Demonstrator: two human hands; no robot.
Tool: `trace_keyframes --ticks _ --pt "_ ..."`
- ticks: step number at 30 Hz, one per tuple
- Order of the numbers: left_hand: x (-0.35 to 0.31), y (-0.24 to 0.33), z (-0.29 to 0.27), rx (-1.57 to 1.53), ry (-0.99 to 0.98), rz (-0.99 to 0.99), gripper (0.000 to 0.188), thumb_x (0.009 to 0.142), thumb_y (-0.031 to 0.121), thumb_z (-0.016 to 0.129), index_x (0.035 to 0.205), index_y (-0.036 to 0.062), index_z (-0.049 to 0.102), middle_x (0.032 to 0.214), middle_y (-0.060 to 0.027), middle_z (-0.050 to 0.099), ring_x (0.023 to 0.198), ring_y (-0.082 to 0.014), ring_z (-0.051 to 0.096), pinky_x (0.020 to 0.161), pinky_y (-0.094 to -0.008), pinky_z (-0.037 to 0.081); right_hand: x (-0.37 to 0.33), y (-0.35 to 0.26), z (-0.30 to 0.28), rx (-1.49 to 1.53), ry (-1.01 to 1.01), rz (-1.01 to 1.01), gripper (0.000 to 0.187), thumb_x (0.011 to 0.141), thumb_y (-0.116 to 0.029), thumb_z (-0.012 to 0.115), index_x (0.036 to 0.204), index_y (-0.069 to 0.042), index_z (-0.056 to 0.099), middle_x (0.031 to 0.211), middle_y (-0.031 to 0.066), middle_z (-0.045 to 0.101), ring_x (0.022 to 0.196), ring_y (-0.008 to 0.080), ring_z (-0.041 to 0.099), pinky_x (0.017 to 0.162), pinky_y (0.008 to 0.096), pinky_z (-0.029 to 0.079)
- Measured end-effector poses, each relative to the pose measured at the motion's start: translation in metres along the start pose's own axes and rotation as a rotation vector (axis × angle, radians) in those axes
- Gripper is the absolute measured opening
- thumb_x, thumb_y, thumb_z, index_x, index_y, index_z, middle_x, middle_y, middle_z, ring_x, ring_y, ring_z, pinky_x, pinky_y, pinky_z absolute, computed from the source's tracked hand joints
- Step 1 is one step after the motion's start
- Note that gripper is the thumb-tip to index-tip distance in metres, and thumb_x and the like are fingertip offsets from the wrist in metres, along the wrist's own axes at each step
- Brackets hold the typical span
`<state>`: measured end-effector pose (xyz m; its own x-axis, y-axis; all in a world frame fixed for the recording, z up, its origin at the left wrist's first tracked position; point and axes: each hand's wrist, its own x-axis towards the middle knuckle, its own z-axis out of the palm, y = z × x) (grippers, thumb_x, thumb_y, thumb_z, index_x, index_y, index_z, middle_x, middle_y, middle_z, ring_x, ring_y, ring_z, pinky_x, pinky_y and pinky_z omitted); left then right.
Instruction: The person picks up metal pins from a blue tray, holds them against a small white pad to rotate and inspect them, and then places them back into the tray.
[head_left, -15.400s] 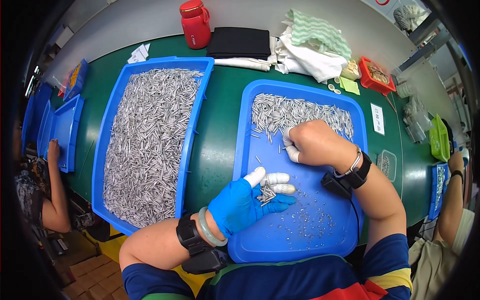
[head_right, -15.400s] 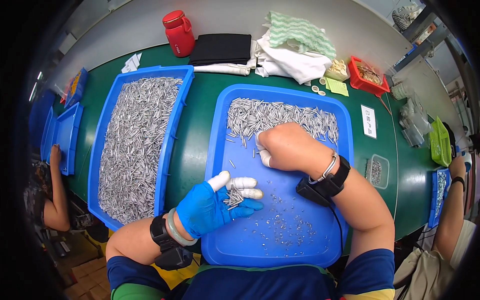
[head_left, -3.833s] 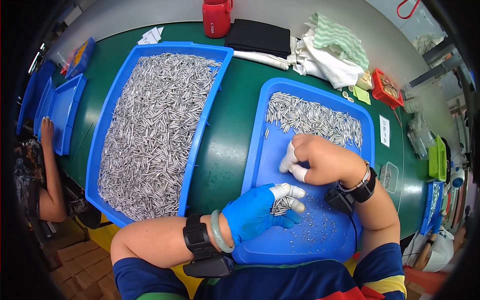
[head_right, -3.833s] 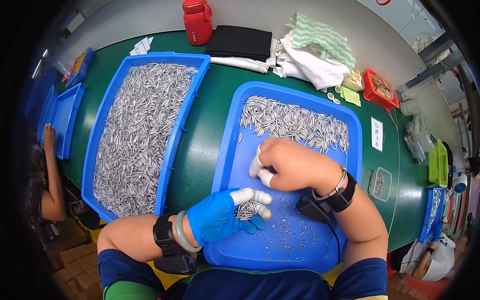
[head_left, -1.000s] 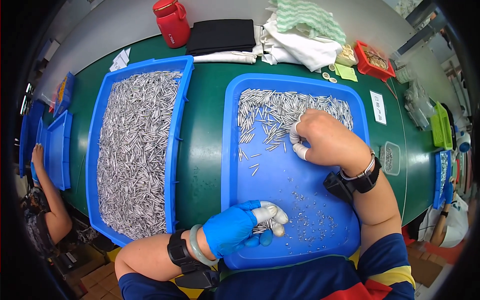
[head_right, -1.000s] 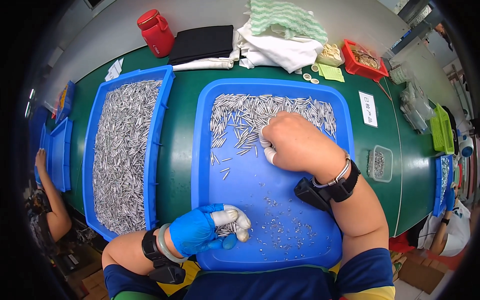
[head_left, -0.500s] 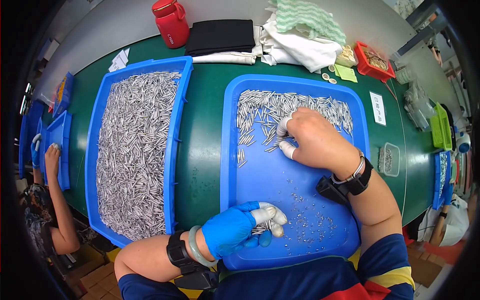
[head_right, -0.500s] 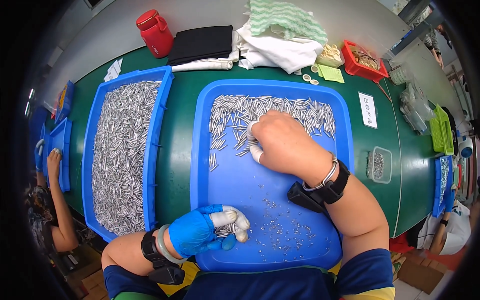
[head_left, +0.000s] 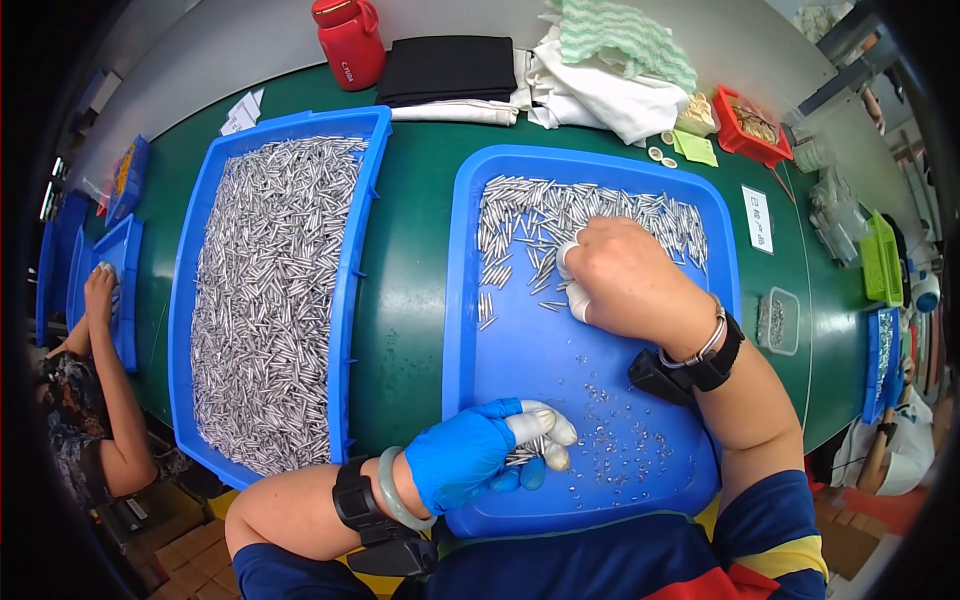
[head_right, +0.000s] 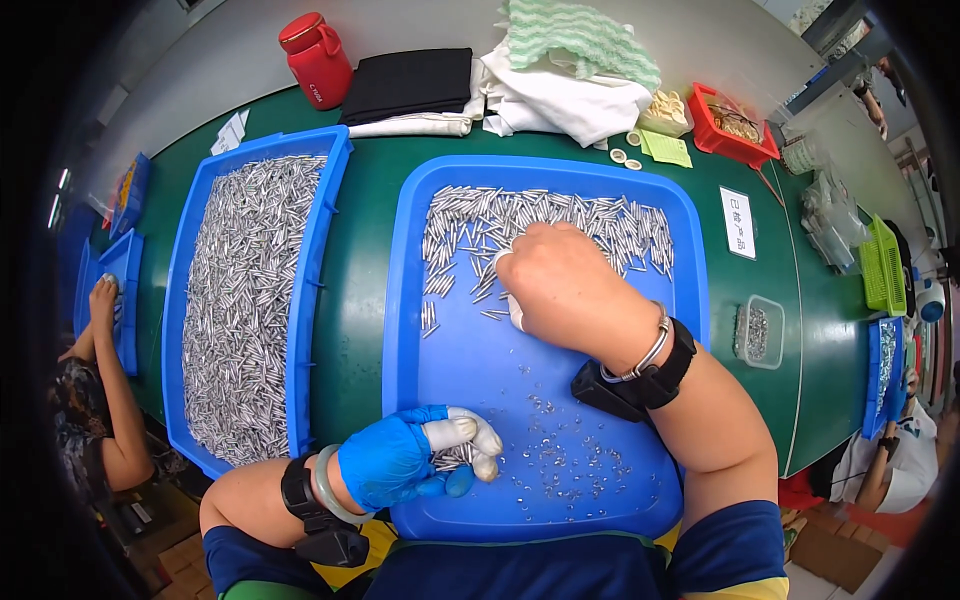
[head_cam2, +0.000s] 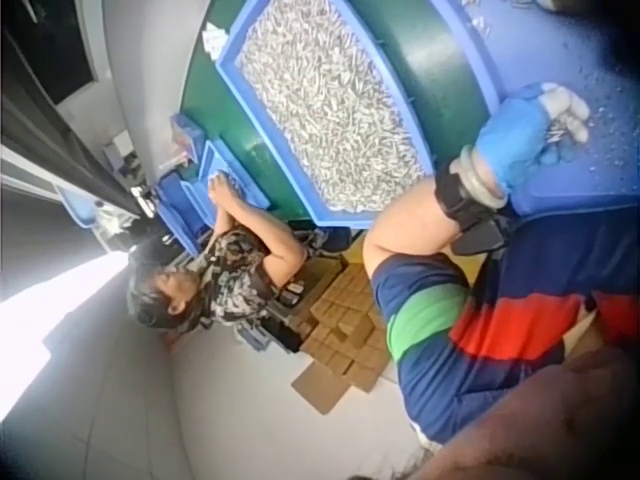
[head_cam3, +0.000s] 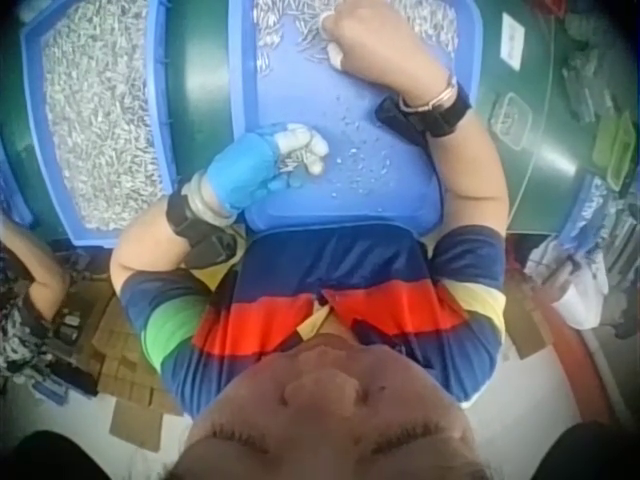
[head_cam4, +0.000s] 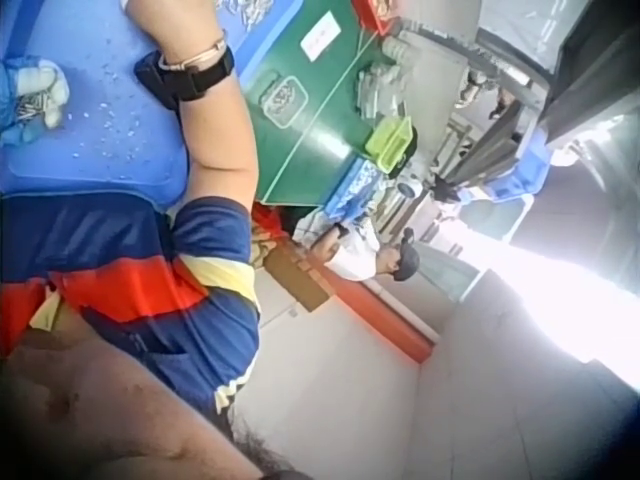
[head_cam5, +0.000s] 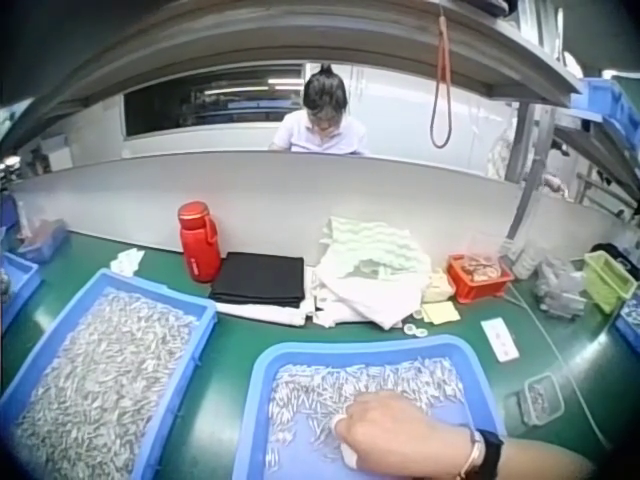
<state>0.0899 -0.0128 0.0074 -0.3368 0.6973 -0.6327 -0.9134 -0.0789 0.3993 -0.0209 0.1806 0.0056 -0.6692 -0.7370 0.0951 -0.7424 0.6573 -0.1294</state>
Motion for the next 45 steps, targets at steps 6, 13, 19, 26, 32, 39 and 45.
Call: trace_keyframes --ticks 6,13,19,26,32,39,45 --pt "0.000 0.001 0.005 -0.007 0.059 0.025 0.027 0.092 0.025 0.039 0.100 0.0057 0.056 0.082 -0.0038 0.059 0.063 -0.0090 0.048 0.054 -0.0194 0.037 0.002 -0.002 0.001 -0.054 0.012 -0.034 0.009 0.057 -0.008 0.061 0.057 -0.003 0.053 0.060 0.0106 0.051 0.066 0.0272 0.053 0.062 0.0381 0.044" --pt "0.000 0.003 0.003 -0.010 0.052 0.026 0.025 0.091 0.024 0.040 0.098 0.0069 0.057 0.087 -0.0055 0.059 0.077 -0.0117 0.053 0.063 -0.0216 0.041 0.004 0.001 0.003 0.029 0.051 0.000 0.007 0.060 -0.007 0.061 0.062 -0.003 0.057 0.062 0.0102 0.055 0.060 0.0246 0.053 0.056 0.0357 0.044" --pt "0.001 -0.001 -0.001 -0.030 0.037 0.077 0.026 0.091 0.024 0.040 0.101 0.0069 0.057 0.089 -0.0054 0.059 0.073 -0.0119 0.053 0.061 -0.0218 0.041 -0.001 0.015 0.001 1.206 -0.023 0.495 0.011 0.071 -0.009 0.064 0.078 -0.001 0.062 0.070 0.0043 0.060 0.054 0.0122 0.052 0.048 0.0250 0.041" --pt "-0.001 0.002 0.003 -0.064 0.076 0.089 0.029 0.091 0.027 0.039 0.103 0.0055 0.055 0.090 -0.0065 0.060 0.071 -0.0124 0.052 0.060 -0.0220 0.041 -0.004 0.021 -0.003 1.707 -0.167 0.585 0.011 0.074 -0.009 0.063 0.083 -0.002 0.061 0.072 0.0026 0.060 0.057 0.0077 0.052 0.049 0.0199 0.039" --pt "0.000 0.003 0.003 -0.224 0.116 0.130 0.035 0.093 0.030 0.034 0.105 0.0039 0.054 0.090 -0.0079 0.060 0.071 -0.0123 0.053 0.057 -0.0206 0.042 -0.006 -0.006 -0.010 1.780 -0.185 0.425 0.012 0.076 -0.008 0.062 0.087 -0.001 0.062 0.074 0.0026 0.060 0.060 0.0070 0.053 0.051 0.0192 0.040" --pt "0.002 0.001 -0.001 -0.244 0.056 0.196 0.037 0.093 0.033 0.032 0.106 0.0051 0.054 0.090 -0.0071 0.059 0.078 -0.0126 0.056 0.067 -0.0227 0.046 -0.009 -0.019 -0.031 1.388 -0.332 0.211 0.017 0.081 -0.006 0.058 0.098 -0.002 0.062 0.078 0.0011 0.061 0.066 0.0068 0.054 0.061 0.0201 0.045" --pt "0.001 0.002 -0.001 -0.213 0.070 0.174 0.039 0.093 0.032 0.032 0.109 0.0033 0.053 0.094 -0.0103 0.060 0.080 -0.0154 0.058 0.066 -0.0232 0.048 -0.005 0.010 -0.016 1.348 -0.123 0.416 0.017 0.082 -0.006 0.057 0.098 -0.002 0.062 0.078 0.0009 0.061 0.067 0.0067 0.054 0.061 0.0206 0.045"
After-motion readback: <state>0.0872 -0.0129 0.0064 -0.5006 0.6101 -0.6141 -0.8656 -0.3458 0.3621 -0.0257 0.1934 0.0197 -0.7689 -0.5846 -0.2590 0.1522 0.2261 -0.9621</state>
